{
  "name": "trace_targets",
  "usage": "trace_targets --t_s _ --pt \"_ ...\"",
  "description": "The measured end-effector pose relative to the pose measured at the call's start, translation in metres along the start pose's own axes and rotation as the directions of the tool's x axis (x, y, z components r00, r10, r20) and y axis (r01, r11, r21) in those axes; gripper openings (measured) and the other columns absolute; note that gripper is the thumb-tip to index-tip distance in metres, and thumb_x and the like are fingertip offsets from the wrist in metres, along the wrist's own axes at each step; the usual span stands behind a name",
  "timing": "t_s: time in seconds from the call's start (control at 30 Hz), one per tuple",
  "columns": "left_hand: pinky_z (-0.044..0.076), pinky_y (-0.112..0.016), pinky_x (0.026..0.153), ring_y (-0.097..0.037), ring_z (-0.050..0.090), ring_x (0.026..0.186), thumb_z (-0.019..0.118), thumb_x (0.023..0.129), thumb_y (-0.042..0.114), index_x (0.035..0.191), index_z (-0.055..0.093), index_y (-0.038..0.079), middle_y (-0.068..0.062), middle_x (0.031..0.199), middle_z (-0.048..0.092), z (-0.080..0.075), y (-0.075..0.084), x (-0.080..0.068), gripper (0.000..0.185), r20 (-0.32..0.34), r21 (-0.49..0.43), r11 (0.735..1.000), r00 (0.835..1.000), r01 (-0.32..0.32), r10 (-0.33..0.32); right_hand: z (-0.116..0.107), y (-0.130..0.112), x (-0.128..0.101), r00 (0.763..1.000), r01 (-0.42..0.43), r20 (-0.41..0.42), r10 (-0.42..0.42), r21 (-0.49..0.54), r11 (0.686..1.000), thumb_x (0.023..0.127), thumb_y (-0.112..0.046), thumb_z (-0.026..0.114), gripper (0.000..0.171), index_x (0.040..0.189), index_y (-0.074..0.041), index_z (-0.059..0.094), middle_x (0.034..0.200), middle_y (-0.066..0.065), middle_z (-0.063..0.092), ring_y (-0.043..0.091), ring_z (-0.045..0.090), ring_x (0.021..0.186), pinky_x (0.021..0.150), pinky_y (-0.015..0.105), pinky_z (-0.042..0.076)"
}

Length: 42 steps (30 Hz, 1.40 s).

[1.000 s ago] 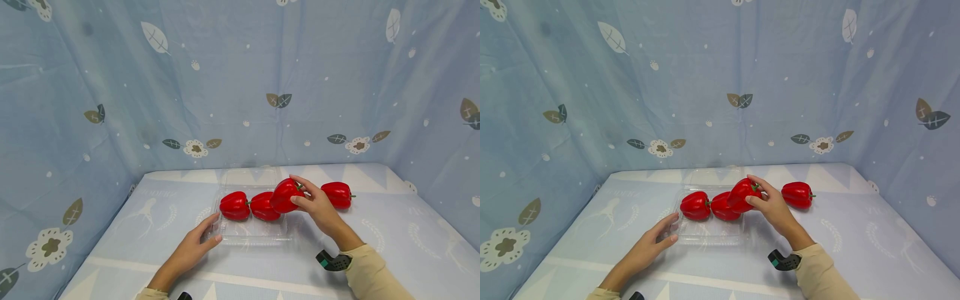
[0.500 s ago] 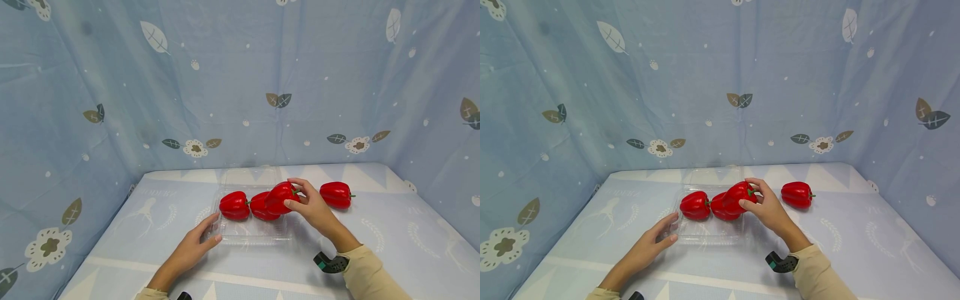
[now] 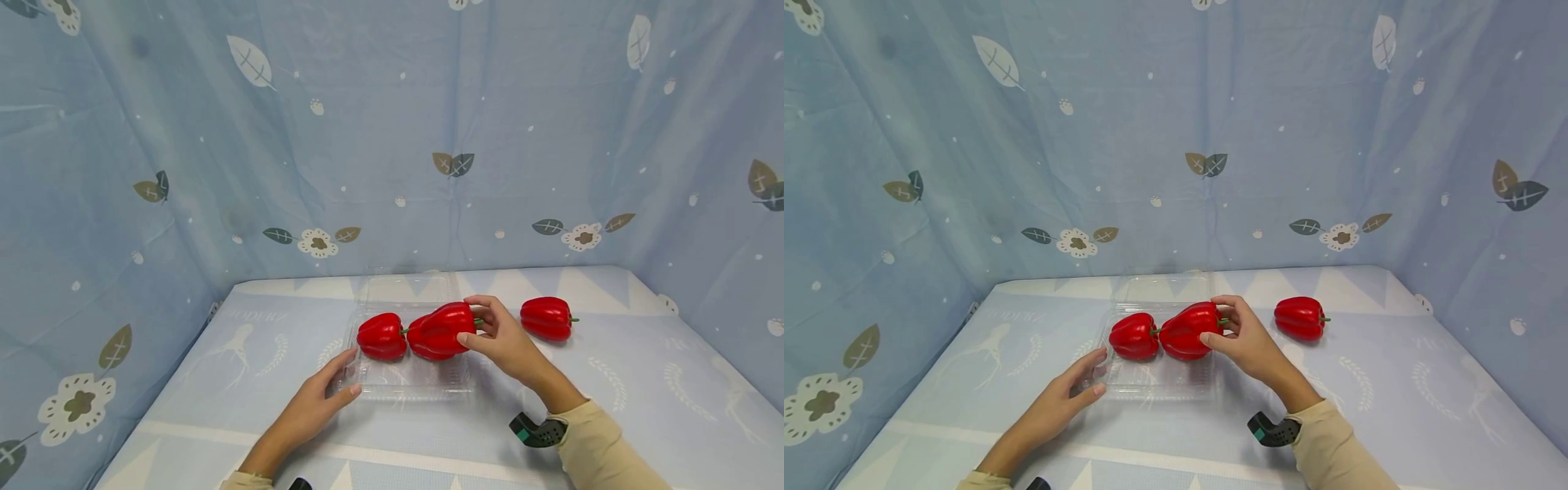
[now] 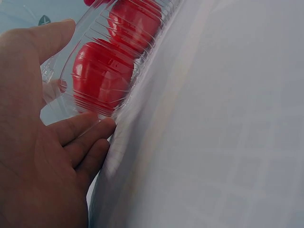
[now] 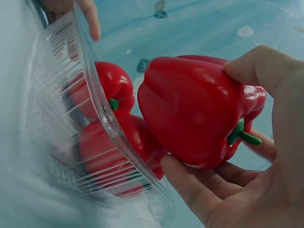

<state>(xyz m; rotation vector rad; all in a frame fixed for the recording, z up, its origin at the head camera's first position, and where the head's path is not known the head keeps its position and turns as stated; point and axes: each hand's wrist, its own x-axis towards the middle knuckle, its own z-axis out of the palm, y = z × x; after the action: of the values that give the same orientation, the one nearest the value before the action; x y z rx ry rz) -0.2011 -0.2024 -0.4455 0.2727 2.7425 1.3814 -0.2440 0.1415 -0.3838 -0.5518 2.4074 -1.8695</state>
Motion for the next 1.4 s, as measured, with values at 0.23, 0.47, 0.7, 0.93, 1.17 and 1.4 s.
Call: trace_targets --t_s 0.23,0.47,0.7,0.93,1.17,1.4 --pt "0.032 -0.053 0.108 -0.023 0.042 0.133 0.065 0.086 0.051 0.145 0.039 0.031 0.005 0.146 0.042 0.000 0.000 0.000 0.068 0.000 0.006 1.000 1.000 0.004 -0.004 0.002 0.003 0.000 0.997 0.066 0.044 -0.064 -0.034 0.997 0.085 -0.024 0.073 0.067 0.142 -0.035 0.040 0.132 0.010 0.051 0.032 0.055 0.114 0.083 0.034 0.055" --pt "0.032 -0.053 0.107 -0.023 0.042 0.132 0.065 0.085 0.051 0.145 0.039 0.032 0.006 0.146 0.042 0.000 0.000 0.001 0.068 -0.007 0.014 1.000 1.000 0.008 -0.008 0.007 0.002 0.000 0.992 0.082 0.099 -0.079 -0.020 0.996 0.087 -0.021 0.071 0.056 0.138 -0.027 0.046 0.129 0.010 0.052 0.033 0.054 0.114 0.083 0.032 0.055" --pt "0.033 -0.051 0.108 -0.022 0.043 0.131 0.065 0.086 0.049 0.145 0.039 0.032 0.006 0.145 0.042 0.000 -0.001 0.001 0.067 -0.006 0.002 1.000 1.000 -0.016 0.016 0.009 0.004 0.000 0.991 0.090 0.106 -0.088 -0.018 0.996 0.087 -0.021 0.071 0.056 0.137 -0.026 0.046 0.128 0.009 0.052 0.033 0.053 0.114 0.084 0.031 0.054" --pt "0.032 -0.052 0.108 -0.021 0.044 0.131 0.065 0.086 0.049 0.145 0.039 0.031 0.006 0.145 0.043 0.000 -0.002 0.000 0.067 -0.004 -0.009 1.000 1.000 -0.022 0.022 0.011 0.003 -0.001 0.992 0.075 0.103 -0.072 -0.026 0.997 0.086 -0.022 0.072 0.058 0.137 -0.027 0.045 0.129 0.008 0.052 0.032 0.053 0.113 0.084 0.032 0.055" --pt "0.032 -0.051 0.108 -0.021 0.044 0.131 0.065 0.086 0.049 0.145 0.039 0.032 0.007 0.145 0.043 0.000 -0.001 0.000 0.067 -0.003 -0.007 1.000 1.000 -0.016 0.016 0.013 0.003 -0.003 0.993 0.070 0.093 -0.067 -0.031 0.997 0.084 -0.022 0.074 0.061 0.137 -0.023 0.044 0.127 0.009 0.053 0.031 0.056 0.109 0.082 0.031 0.055" --pt "0.032 -0.052 0.108 -0.022 0.043 0.131 0.065 0.086 0.049 0.145 0.039 0.032 0.006 0.145 0.043 0.000 0.000 0.000 0.066 -0.001 -0.009 1.000 1.000 -0.017 0.017 0.017 0.003 -0.006 0.992 0.090 0.090 -0.083 -0.073 0.993 0.083 -0.022 0.075 0.058 0.133 -0.023 0.046 0.125 0.006 0.054 0.028 0.056 0.110 0.086 0.033 0.054"
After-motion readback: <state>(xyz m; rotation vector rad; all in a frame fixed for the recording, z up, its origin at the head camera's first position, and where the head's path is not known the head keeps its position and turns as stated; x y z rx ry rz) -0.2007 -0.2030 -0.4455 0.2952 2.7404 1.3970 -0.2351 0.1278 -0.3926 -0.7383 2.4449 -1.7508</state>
